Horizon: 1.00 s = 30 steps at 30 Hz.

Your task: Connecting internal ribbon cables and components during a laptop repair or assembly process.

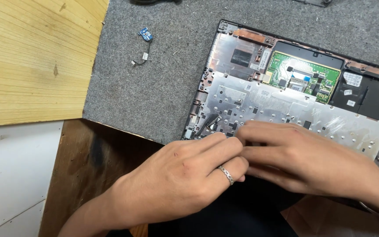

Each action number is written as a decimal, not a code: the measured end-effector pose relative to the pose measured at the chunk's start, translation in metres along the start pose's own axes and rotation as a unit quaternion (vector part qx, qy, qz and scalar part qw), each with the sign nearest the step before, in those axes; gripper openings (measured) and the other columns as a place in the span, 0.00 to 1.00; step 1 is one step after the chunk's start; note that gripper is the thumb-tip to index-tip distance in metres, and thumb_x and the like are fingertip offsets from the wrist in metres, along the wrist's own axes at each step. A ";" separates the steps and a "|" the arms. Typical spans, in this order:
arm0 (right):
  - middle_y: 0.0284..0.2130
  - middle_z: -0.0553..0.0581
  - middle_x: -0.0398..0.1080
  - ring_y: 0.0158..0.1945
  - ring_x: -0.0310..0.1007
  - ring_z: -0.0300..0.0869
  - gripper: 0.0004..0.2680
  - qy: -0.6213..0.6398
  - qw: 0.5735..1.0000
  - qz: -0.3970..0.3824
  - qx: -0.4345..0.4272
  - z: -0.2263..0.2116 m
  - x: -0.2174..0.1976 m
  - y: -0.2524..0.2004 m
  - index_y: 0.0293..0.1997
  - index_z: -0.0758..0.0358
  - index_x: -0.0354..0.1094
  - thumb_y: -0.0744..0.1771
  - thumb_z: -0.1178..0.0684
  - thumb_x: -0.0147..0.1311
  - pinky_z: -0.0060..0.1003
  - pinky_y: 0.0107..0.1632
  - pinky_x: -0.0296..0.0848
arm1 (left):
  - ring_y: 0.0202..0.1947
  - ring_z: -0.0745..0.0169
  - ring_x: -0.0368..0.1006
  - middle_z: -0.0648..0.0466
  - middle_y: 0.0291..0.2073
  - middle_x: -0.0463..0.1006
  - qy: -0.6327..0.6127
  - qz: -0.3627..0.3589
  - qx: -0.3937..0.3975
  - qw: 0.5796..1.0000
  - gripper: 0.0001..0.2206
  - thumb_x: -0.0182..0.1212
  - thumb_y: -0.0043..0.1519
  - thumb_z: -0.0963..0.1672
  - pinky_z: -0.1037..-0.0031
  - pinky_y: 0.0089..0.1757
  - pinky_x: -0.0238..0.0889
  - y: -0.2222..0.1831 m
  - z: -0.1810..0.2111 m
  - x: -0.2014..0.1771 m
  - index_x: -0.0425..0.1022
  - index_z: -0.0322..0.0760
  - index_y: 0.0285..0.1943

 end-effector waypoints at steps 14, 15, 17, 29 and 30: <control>0.36 0.57 0.66 0.37 0.65 0.49 0.08 0.084 0.987 0.132 -0.024 0.000 -0.018 0.012 0.39 0.64 0.65 0.70 0.50 0.45 0.42 0.43 0.64 | 0.37 0.59 0.65 0.50 0.40 0.64 -0.249 0.116 -0.085 0.958 0.05 0.64 0.67 0.39 0.74 0.42 0.63 -0.020 -0.042 0.003 0.77 0.36 0.51; 0.46 0.59 0.74 0.47 0.71 0.51 0.10 0.130 0.984 0.112 -0.041 -0.006 -0.020 0.014 0.47 0.66 0.69 0.70 0.52 0.44 0.45 0.53 0.70 | 0.36 0.64 0.57 0.56 0.39 0.58 -0.254 0.097 -0.099 0.957 0.09 0.66 0.68 0.39 0.76 0.40 0.57 -0.024 -0.048 0.010 0.80 0.44 0.55; 0.40 0.58 0.74 0.42 0.73 0.49 0.11 0.154 0.980 0.113 -0.054 -0.010 -0.023 0.019 0.44 0.67 0.69 0.71 0.51 0.41 0.45 0.52 0.71 | 0.40 0.61 0.58 0.55 0.40 0.57 -0.248 0.069 -0.091 0.962 0.12 0.63 0.69 0.37 0.75 0.43 0.58 -0.022 -0.046 0.011 0.78 0.43 0.59; 0.31 0.54 0.62 0.36 0.58 0.46 0.11 0.130 0.981 0.137 -0.039 -0.001 -0.021 0.016 0.36 0.63 0.61 0.71 0.46 0.41 0.39 0.43 0.62 | 0.36 0.56 0.66 0.50 0.39 0.72 -0.203 0.181 -0.060 0.960 0.06 0.63 0.67 0.39 0.71 0.41 0.64 -0.019 -0.033 -0.006 0.78 0.34 0.51; 0.38 0.56 0.66 0.44 0.60 0.48 0.12 0.143 0.984 0.088 -0.055 -0.005 -0.014 0.017 0.42 0.64 0.65 0.72 0.47 0.37 0.42 0.48 0.66 | 0.38 0.53 0.62 0.49 0.40 0.70 -0.187 0.148 -0.047 0.970 0.08 0.62 0.68 0.36 0.69 0.42 0.63 -0.019 -0.031 -0.002 0.78 0.33 0.54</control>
Point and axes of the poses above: each hand's wrist, its own y-axis towards the middle knuckle, its own x-axis out of the palm, z = x × y, the point moved 10 cm from there along y, towards the middle knuckle
